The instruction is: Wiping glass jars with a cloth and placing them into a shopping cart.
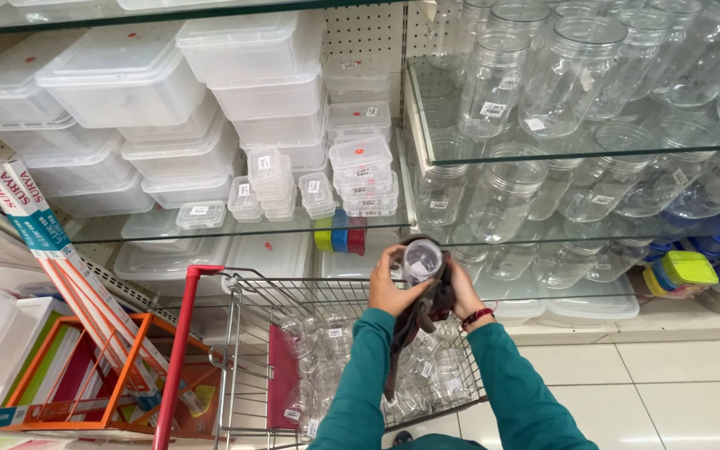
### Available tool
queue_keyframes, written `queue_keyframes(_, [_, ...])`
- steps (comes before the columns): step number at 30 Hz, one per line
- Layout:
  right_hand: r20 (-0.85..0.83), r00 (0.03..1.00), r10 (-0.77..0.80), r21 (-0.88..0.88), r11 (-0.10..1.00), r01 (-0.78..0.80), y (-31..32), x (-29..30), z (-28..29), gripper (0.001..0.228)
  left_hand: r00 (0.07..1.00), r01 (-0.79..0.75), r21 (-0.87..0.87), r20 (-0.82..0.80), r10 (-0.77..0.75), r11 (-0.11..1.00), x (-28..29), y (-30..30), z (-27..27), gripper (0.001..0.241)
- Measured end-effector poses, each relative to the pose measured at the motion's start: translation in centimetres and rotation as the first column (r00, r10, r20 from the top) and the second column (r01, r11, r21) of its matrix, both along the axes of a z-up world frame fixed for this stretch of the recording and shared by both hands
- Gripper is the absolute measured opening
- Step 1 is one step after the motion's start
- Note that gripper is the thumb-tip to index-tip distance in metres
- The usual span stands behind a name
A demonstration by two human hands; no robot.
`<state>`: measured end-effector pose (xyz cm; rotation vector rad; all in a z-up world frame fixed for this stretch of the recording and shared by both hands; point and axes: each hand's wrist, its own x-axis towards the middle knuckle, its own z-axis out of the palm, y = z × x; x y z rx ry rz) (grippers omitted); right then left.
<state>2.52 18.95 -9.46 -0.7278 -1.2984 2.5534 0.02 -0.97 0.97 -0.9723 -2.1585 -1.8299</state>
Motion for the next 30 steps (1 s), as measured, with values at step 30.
queue_keyframes(30, [-0.403, 0.906, 0.125, 0.692, 0.69, 0.212, 3.9, 1.6, 16.6, 0.058, 0.99, 0.126, 0.223, 0.036, -0.138, 0.967, -4.0, 11.6, 3.3, 0.072])
